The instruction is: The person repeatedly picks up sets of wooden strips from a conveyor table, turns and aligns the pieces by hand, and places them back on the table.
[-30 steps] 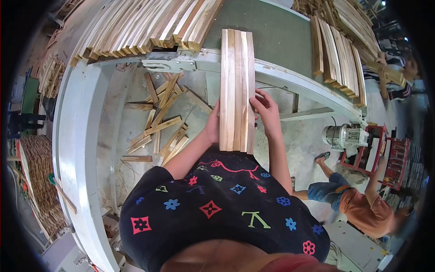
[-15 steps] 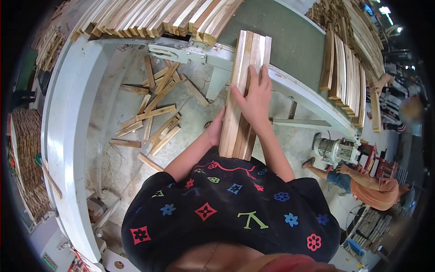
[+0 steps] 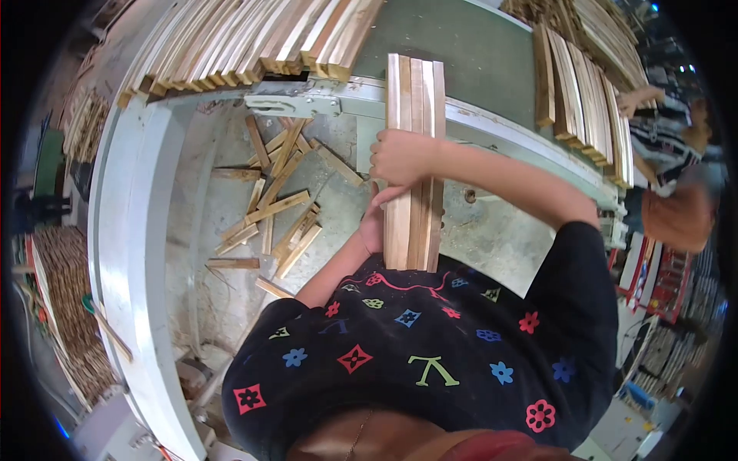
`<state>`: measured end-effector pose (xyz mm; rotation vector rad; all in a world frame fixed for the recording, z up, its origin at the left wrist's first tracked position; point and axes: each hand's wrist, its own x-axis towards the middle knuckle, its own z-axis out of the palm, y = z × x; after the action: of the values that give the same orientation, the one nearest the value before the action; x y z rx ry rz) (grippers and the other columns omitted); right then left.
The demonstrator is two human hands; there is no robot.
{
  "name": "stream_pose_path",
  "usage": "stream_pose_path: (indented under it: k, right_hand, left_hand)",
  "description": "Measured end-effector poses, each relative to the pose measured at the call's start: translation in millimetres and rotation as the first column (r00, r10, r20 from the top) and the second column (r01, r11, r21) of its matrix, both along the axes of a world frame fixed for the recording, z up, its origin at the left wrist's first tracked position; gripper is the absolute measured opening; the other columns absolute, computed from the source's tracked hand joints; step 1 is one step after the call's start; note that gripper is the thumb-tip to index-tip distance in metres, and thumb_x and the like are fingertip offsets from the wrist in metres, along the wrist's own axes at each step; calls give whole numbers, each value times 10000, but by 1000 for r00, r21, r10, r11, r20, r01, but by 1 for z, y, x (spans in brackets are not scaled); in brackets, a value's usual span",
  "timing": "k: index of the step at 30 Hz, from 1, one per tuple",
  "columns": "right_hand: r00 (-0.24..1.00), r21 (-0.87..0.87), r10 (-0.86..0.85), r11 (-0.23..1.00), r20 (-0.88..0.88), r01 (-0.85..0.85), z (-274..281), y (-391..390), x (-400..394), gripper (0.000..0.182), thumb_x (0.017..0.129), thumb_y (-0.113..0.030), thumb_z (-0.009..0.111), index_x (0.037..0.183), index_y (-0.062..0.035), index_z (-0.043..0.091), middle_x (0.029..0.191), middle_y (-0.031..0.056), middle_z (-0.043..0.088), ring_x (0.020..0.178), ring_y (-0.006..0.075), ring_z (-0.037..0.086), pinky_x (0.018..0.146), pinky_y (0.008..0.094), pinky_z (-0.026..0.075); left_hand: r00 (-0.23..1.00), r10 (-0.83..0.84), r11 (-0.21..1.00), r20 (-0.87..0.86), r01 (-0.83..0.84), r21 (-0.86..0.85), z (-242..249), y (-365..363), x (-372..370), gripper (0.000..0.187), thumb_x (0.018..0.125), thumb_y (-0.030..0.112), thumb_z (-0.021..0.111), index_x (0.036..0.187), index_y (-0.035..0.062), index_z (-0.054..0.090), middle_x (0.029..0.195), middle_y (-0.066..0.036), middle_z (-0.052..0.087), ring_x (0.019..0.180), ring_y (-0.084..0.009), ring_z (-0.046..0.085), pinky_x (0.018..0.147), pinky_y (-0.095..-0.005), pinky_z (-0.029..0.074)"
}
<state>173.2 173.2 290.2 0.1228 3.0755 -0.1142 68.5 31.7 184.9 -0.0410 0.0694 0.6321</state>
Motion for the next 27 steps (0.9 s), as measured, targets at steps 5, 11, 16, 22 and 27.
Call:
stream_pose_path:
  k: [5, 11, 16, 22, 27]
  right_hand:
    - [699, 90, -615, 724, -364, 684, 79, -15, 14, 575, 930, -608, 533, 818, -53, 636, 679, 128, 646, 732, 329, 663, 682, 442, 514]
    - [-139, -521, -977, -34, -164, 853, 45, -39, 77, 516, 1012, -466, 458, 1179, 17, 523, 866, 295, 676, 850, 482, 664, 758, 550, 509]
    - [-182, -592, -982, -173, 45, 787, 5, -57, 63, 531, 1035, -440, 384, 1297, 5, 506, 1002, 353, 662, 957, 515, 640, 855, 580, 485]
    - [-140, -829, -990, -64, -17, 555, -22, -69, 70, 578, 1036, -445, 420, 1455, -48, 448, 1089, 306, 669, 1036, 455, 651, 924, 476, 494]
    - [-169, -992, -985, -64, 44, 113, -44, -75, 78, 531, 1030, -321, 559, 1493, -79, 463, 1077, 118, 694, 966, 149, 624, 897, 296, 488]
  left_hand:
    - [1000, -3, 987, 22, 7, -158, -17, -7, 5, 1079, 789, 849, 495, 1507, 56, 358, 1450, -261, 467, 1319, -392, 492, 1076, -530, 442]
    - [942, 41, 995, -334, -6, 103, -9, -4, 17, 942, 873, 800, 412, 1513, 110, 370, 1431, -181, 515, 1312, -324, 521, 1091, -508, 443]
    - [895, 29, 997, -445, 6, 76, 6, -3, 15, 925, 925, 774, 316, 1538, 81, 321, 1488, -148, 469, 1344, -277, 498, 1123, -467, 417]
    - [903, -9, 999, -431, 30, 42, 2, 0, 6, 950, 898, 794, 349, 1559, 114, 294, 1521, -130, 439, 1355, -282, 486, 1138, -467, 404]
    - [905, -7, 998, -426, 31, 49, 3, -1, 2, 938, 904, 783, 370, 1551, 106, 313, 1502, -137, 463, 1347, -283, 496, 1133, -466, 410]
